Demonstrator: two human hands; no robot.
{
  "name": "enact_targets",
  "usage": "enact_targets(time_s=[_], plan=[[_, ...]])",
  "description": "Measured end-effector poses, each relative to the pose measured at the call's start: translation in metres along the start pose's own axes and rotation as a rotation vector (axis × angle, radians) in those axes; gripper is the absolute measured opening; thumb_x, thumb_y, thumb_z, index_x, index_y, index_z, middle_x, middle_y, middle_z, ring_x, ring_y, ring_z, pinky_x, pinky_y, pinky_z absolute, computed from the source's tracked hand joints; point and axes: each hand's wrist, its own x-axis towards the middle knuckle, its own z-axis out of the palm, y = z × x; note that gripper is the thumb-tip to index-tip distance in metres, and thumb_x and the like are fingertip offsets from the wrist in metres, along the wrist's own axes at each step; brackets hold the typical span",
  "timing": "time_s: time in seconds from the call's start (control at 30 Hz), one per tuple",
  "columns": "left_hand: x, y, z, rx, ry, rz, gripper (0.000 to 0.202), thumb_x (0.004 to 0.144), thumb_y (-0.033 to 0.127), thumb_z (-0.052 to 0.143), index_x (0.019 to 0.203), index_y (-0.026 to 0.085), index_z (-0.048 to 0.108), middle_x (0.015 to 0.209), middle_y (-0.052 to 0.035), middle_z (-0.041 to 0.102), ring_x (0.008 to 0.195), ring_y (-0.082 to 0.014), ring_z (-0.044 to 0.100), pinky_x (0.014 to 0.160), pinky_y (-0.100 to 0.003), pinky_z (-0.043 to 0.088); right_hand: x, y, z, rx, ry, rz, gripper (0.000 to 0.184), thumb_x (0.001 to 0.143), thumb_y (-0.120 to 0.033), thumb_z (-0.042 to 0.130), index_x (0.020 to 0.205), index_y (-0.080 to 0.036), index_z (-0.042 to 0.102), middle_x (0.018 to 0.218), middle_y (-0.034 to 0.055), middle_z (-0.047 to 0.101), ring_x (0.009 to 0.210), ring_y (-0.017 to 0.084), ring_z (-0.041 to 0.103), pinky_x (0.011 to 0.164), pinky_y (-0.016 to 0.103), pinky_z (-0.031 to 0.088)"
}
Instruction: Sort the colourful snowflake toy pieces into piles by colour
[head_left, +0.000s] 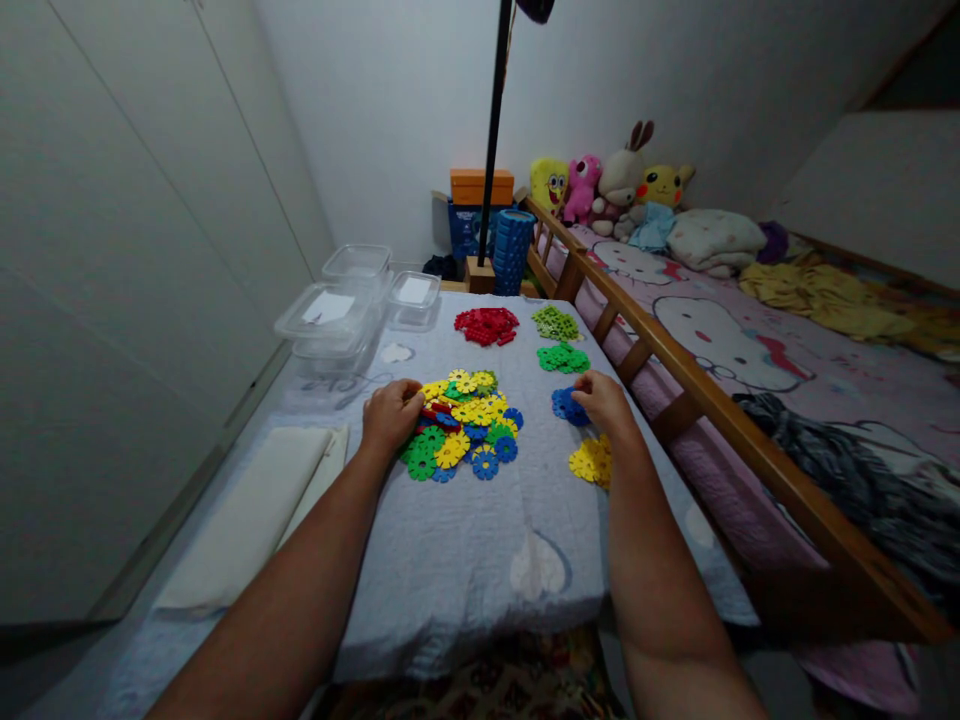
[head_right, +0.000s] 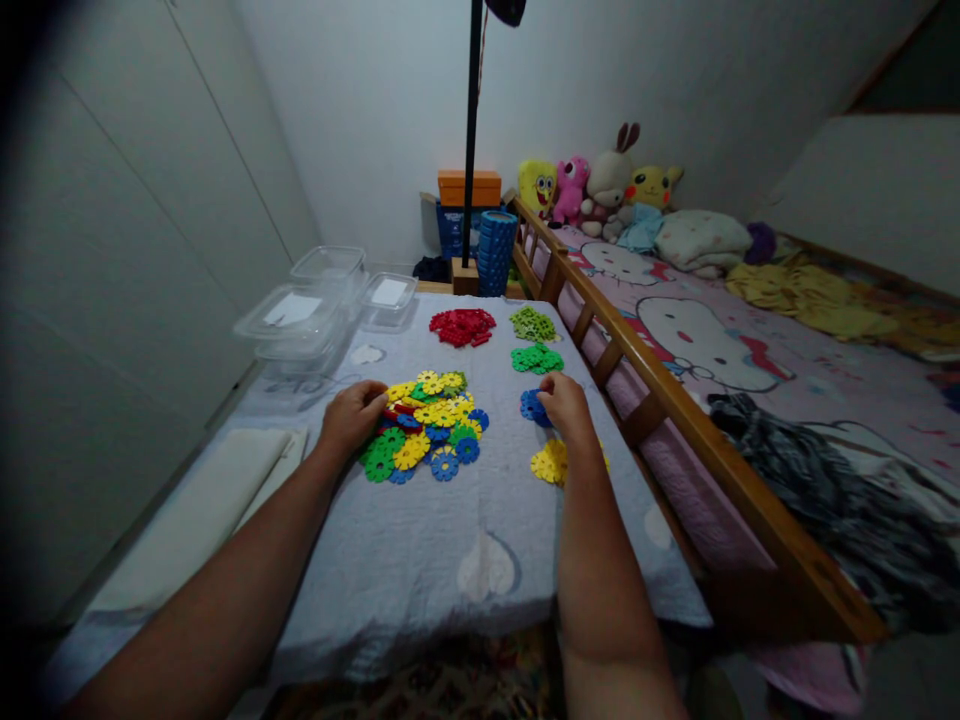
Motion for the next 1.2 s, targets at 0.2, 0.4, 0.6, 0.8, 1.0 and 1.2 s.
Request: enact_targets(time_s=[0.2, 0.4, 0.6, 0.8, 1.0, 1.2], plan=[[0.0, 0.0, 0.0, -0.002, 0.002, 0.002, 0.037, 0.085, 0.04, 0.048, 0.106, 0.022, 0.073, 0.11, -0.0071, 0.076, 0.102, -0.0261, 0.066, 0.086, -0.037, 0.047, -0.004, 0.006, 0.007, -0.185, 0.025, -0.002, 0.012, 0.071, -0.012, 0.058, 0.073, -0.02, 0.067, 0.076, 0.0022, 0.07, 0.074, 0.017, 0.062, 0.071, 0.027, 0.043], [0.001, -0.003, 0.001, -0.029, 0.0, 0.003, 0.037, 0.086, 0.042, 0.048, 0.105, 0.022, 0.073, 0.11, -0.0067, 0.076, 0.103, -0.026, 0.065, 0.086, -0.037, 0.048, -0.005, 0.008, 0.013, -0.391, 0.029, 0.026, 0.017, 0.079, -0.016, 0.06, 0.085, -0.019, 0.076, 0.094, 0.0076, 0.075, 0.093, 0.021, 0.064, 0.087, 0.03, 0.044], [0.0, -0.002, 0.0, -0.016, -0.004, 0.012, 0.035, 0.087, 0.042, 0.047, 0.103, 0.024, 0.073, 0.108, -0.006, 0.076, 0.102, -0.0252, 0.066, 0.086, -0.036, 0.048, -0.01, 0.008, 0.012, -0.4, 0.051, 0.058, 0.019, 0.082, -0.017, 0.061, 0.093, -0.02, 0.077, 0.099, 0.0088, 0.075, 0.096, 0.022, 0.063, 0.09, 0.033, 0.043], [0.0, -0.002, 0.0, -0.01, 0.0, 0.02, 0.034, 0.088, 0.042, 0.048, 0.103, 0.023, 0.073, 0.111, -0.0066, 0.077, 0.103, -0.0257, 0.066, 0.086, -0.036, 0.048, -0.009, -0.029, 0.022, -0.297, 0.03, -0.057, 0.019, 0.088, -0.018, 0.058, 0.095, -0.02, 0.075, 0.105, 0.0097, 0.075, 0.102, 0.023, 0.062, 0.095, 0.035, 0.042], [0.0, -0.002, 0.0, 0.001, 0.004, 0.01, 0.035, 0.088, 0.041, 0.048, 0.104, 0.023, 0.074, 0.109, -0.0065, 0.077, 0.103, -0.0258, 0.067, 0.086, -0.036, 0.048, -0.018, -0.089, 0.07, -0.187, -0.146, -0.23, 0.034, 0.096, -0.021, 0.049, 0.12, -0.023, 0.072, 0.13, 0.0092, 0.07, 0.118, 0.026, 0.055, 0.103, 0.037, 0.039], [-0.002, -0.001, 0.0, -0.001, 0.011, 0.02, 0.035, 0.088, 0.04, 0.048, 0.103, 0.022, 0.074, 0.109, -0.0069, 0.077, 0.103, -0.0261, 0.066, 0.088, -0.037, 0.047, -0.01, -0.112, 0.095, -0.226, -0.255, -0.271, 0.047, 0.097, -0.025, 0.046, 0.142, -0.026, 0.058, 0.154, 0.0055, 0.054, 0.131, 0.03, 0.045, 0.106, 0.044, 0.037]])
